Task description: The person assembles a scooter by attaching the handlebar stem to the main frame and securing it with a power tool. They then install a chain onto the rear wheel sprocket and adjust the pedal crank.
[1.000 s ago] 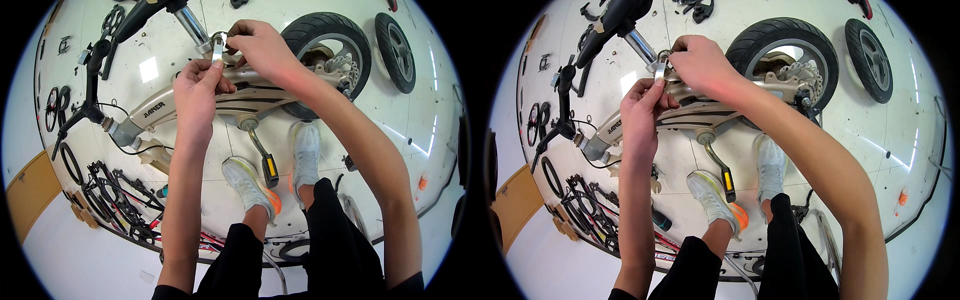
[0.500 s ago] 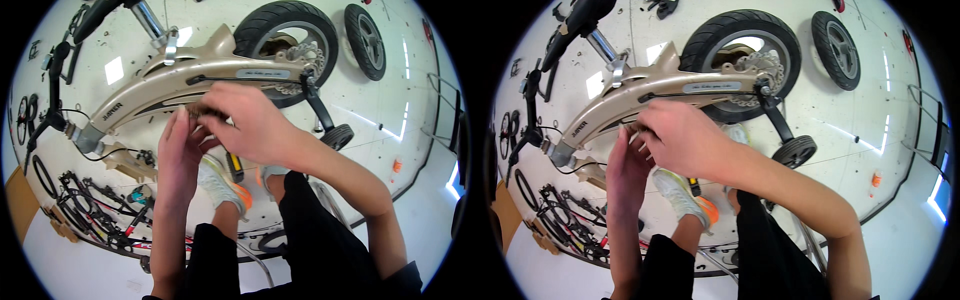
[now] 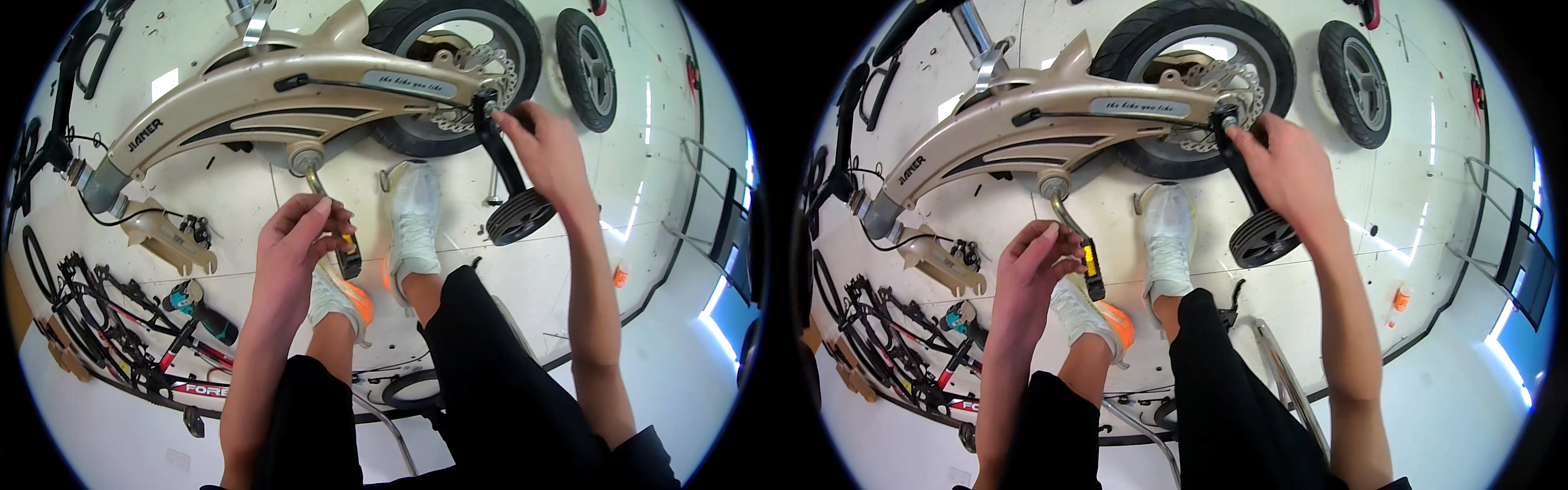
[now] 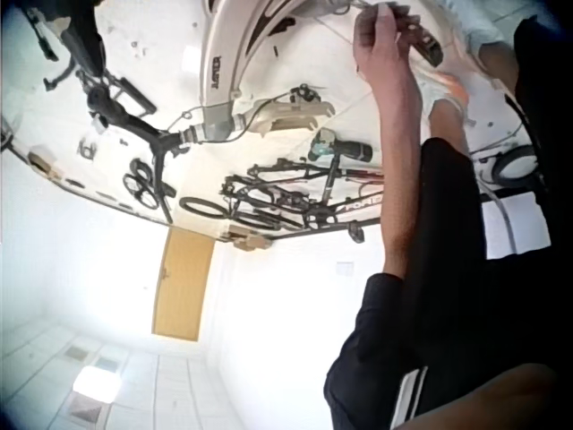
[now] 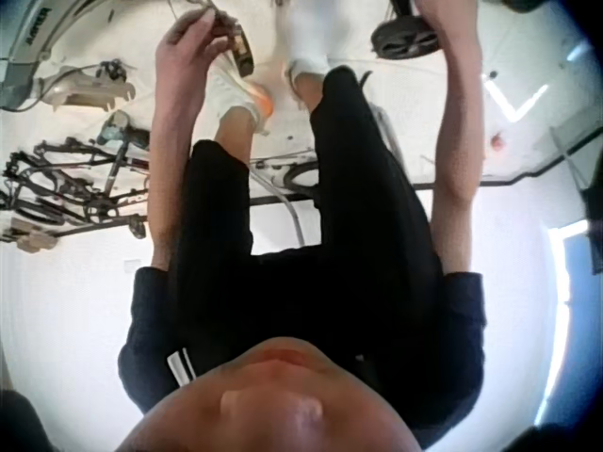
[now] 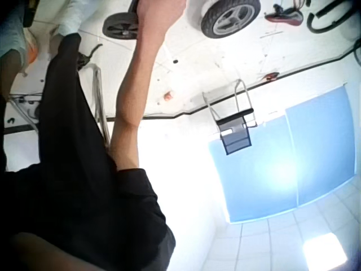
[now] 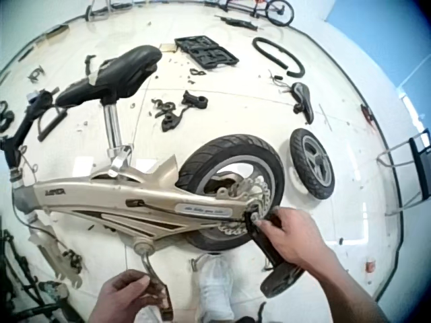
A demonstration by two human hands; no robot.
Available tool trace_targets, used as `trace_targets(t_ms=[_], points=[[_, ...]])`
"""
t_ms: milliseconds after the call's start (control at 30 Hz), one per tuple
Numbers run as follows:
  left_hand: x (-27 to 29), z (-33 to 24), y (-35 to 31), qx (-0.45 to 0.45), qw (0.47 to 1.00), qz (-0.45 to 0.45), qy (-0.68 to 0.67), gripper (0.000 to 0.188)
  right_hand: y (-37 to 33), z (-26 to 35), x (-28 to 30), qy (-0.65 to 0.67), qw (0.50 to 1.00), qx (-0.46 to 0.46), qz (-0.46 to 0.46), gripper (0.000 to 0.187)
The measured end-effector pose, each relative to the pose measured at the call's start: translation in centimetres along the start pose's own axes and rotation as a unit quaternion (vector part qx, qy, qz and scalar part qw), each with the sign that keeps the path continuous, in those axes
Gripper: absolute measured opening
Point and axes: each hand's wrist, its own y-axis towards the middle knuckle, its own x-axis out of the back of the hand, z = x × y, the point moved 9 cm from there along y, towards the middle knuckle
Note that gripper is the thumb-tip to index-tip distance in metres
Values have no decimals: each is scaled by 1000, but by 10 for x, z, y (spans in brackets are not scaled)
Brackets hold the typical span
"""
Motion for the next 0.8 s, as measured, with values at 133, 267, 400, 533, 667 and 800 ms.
trace_targets(t_ms=[133, 267, 400, 533, 667, 800], points=[[16, -12, 7, -67, 993, -55, 78, 15, 15, 4, -9, -13, 1000, 15, 14, 41], [62, -30, 11, -157, 966, -170, 114, 15, 20, -4, -16, -14, 1000, -9, 26, 40], [131, 24, 27, -72, 947, -254, 184, 18, 14, -6, -19, 27, 1000, -12, 8, 38], [116, 79, 67, -96, 900, -132, 404, 25, 11, -5, -23, 32, 999, 10, -35, 38], [72, 78, 99, -184, 800, -95, 563, 31, 11, -5, -22, 23, 999, -7, -30, 36], [58, 74, 106, -193, 805, -103, 551, 24, 10, -5, -21, 21, 999, -18, -23, 35]])
